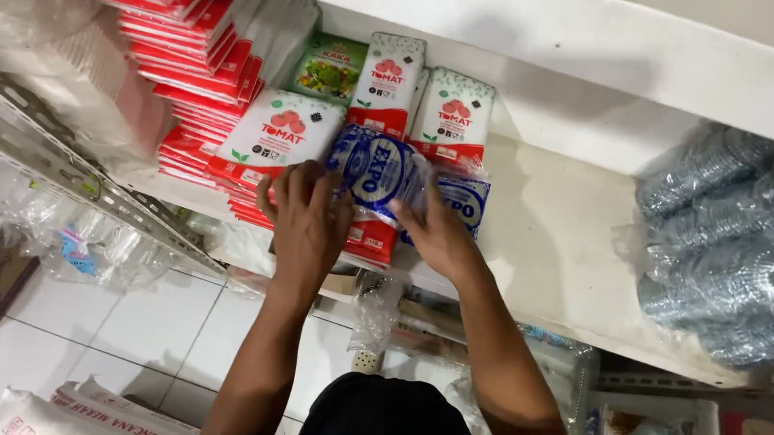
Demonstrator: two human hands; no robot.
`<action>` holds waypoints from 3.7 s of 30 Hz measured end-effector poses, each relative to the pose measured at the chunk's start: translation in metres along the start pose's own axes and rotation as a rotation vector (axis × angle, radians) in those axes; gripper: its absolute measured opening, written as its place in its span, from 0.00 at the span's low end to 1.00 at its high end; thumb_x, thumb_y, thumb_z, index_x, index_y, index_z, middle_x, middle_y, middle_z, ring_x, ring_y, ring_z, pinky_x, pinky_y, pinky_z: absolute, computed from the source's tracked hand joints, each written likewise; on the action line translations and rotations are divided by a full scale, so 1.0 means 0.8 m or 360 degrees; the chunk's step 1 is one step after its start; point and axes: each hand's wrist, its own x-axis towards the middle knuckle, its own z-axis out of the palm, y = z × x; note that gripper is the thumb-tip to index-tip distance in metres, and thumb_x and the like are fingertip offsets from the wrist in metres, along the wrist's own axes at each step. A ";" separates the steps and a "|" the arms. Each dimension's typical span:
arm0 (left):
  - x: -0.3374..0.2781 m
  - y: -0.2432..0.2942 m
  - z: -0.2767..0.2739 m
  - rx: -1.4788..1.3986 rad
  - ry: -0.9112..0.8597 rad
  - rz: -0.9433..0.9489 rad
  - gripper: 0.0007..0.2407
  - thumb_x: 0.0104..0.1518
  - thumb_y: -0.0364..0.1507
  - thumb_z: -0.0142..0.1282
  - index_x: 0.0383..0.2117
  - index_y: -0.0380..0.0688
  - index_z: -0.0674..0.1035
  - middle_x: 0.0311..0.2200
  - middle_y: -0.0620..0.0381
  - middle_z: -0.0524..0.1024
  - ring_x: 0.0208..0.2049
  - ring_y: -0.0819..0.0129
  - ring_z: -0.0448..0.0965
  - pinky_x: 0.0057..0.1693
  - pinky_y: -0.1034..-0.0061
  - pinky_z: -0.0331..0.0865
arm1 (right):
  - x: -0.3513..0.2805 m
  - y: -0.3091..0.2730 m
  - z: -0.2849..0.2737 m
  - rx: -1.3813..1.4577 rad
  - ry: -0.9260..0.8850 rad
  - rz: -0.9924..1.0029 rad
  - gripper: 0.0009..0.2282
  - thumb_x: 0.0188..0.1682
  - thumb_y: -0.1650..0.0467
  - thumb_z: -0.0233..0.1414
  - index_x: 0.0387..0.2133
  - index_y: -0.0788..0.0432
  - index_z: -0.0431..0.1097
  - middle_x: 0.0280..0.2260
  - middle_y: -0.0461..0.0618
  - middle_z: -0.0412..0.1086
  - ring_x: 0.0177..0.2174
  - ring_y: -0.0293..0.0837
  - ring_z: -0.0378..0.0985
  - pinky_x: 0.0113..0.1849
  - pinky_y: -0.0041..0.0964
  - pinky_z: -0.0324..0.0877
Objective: The person picks up packets of plastic bags and places them onto a shelf. They then move several blue Expo-branded packets and small white patterned packets from a large bag onto the shelf.
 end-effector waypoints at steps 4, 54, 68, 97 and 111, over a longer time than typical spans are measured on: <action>-0.052 0.013 -0.019 -0.0139 0.0113 -0.0144 0.13 0.53 0.26 0.62 0.45 0.44 0.78 0.51 0.49 0.72 0.55 0.52 0.68 0.62 0.54 0.55 | -0.058 0.022 -0.018 0.0430 -0.0072 0.0061 0.35 0.52 0.56 0.51 0.69 0.58 0.45 0.28 0.45 0.67 0.25 0.36 0.66 0.27 0.33 0.65; -1.077 -0.410 -0.445 -0.0582 0.1594 -0.3037 0.14 0.66 0.32 0.49 0.26 0.33 0.75 0.22 0.47 0.77 0.20 0.59 0.73 0.29 0.62 0.67 | -0.494 -0.089 0.957 0.0330 -0.2221 0.1036 0.14 0.58 0.66 0.47 0.49 0.64 0.67 0.34 0.52 0.71 0.31 0.43 0.74 0.34 0.37 0.69; -0.847 -0.216 -0.456 -0.1061 0.0436 -0.1886 0.06 0.59 0.28 0.56 0.26 0.40 0.78 0.37 0.50 0.74 0.43 0.57 0.74 0.53 0.66 0.69 | -0.363 -0.044 0.794 0.0426 -0.1833 0.0978 0.27 0.55 0.54 0.42 0.65 0.49 0.54 0.56 0.53 0.66 0.50 0.47 0.71 0.49 0.44 0.70; -0.216 0.096 -0.091 -0.1320 -0.0931 -0.0430 0.36 0.55 0.35 0.61 0.68 0.36 0.57 0.55 0.31 0.68 0.56 0.36 0.71 0.61 0.56 0.67 | -0.300 0.066 0.057 0.0720 0.0511 -0.0194 0.38 0.51 0.70 0.56 0.72 0.63 0.40 0.64 0.58 0.56 0.61 0.47 0.60 0.62 0.42 0.57; 0.146 0.070 0.192 -0.0749 -0.1080 0.0101 0.31 0.57 0.36 0.58 0.66 0.35 0.60 0.55 0.25 0.68 0.51 0.34 0.77 0.56 0.56 0.74 | 0.065 0.114 -0.109 0.0696 0.0896 -0.0294 0.34 0.55 0.65 0.53 0.70 0.62 0.44 0.59 0.60 0.66 0.56 0.48 0.69 0.58 0.39 0.64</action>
